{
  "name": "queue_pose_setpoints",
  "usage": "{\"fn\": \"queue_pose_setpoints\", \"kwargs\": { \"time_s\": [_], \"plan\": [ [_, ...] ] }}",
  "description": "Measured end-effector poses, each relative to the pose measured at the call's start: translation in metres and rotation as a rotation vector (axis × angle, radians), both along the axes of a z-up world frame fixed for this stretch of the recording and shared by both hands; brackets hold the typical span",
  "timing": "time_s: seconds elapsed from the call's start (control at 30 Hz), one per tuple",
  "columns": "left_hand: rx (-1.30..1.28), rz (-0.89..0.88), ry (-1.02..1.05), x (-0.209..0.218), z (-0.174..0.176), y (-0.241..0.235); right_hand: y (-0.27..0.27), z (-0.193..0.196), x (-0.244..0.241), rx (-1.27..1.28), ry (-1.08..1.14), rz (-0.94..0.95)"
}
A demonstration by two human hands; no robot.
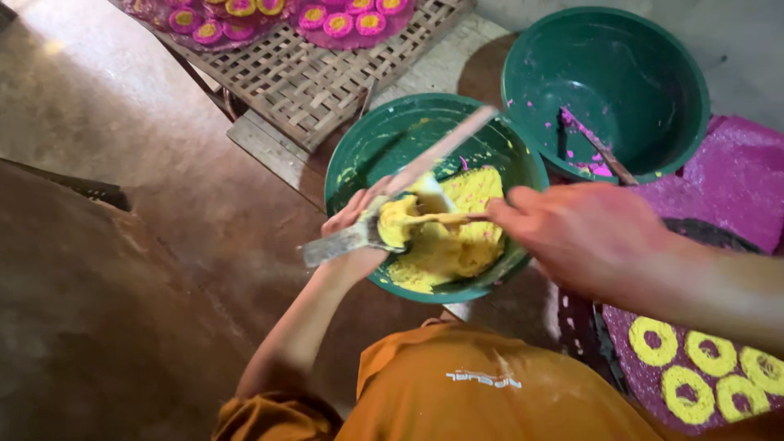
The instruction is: The person uses a manual dough press to form yellow dough into ring shapes on a purple tray, then fills the centers with pink dough. The finished pieces are arranged on a pink mat and transferred to a woven tray.
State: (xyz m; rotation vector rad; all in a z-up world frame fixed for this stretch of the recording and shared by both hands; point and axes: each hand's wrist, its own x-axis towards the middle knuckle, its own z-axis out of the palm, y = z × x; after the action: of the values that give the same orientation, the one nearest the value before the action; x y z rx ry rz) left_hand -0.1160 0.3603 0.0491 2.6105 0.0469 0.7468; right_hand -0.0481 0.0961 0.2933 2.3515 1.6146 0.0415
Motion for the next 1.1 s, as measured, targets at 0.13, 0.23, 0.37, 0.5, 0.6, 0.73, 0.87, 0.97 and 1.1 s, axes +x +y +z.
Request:
{"fn": "queue_pose_setpoints", "kwargs": {
  "time_s": [0.13, 0.23, 0.37, 0.5, 0.6, 0.73, 0.87, 0.97, 1.1],
  "plan": [
    [-0.426, -0.088, 0.029, 0.007, 0.011, -0.007, 0.024, -0.008, -0.003, -0.076, -0.092, 0.062],
    [-0.436, -0.064, -0.086, 0.004, 0.021, -0.007, 0.028, -0.019, 0.006, -0.031, -0.017, 0.049],
    [-0.129, -0.094, -0.082, 0.003, 0.022, -0.021, 0.051, -0.052, 0.003, -0.056, -0.077, 0.166],
    [-0.332, -0.125, -0.047, -0.001, 0.019, -0.033, 0.051, -0.067, -0.006, -0.022, -0.031, 0.219],
    [-0.198, -0.005, -0.073, -0.011, 0.018, -0.023, 0.025, -0.038, -0.006, -0.114, 0.031, 0.118],
    [0.145, 0.09, -0.03, -0.014, 0.032, 0.007, 0.005, 0.004, -0.007, -0.229, -0.097, 0.006],
    [0.01, -0.046, -0.036, -0.009, 0.034, -0.012, 0.037, -0.048, -0.012, -0.093, -0.139, 0.165],
    [0.036, -0.016, -0.157, -0.004, 0.026, -0.032, 0.053, -0.083, -0.011, -0.023, -0.103, 0.225],
    [-0.303, 0.101, 0.092, -0.009, 0.011, -0.018, 0.027, -0.049, -0.01, -0.101, 0.046, 0.06]
  ]
}}
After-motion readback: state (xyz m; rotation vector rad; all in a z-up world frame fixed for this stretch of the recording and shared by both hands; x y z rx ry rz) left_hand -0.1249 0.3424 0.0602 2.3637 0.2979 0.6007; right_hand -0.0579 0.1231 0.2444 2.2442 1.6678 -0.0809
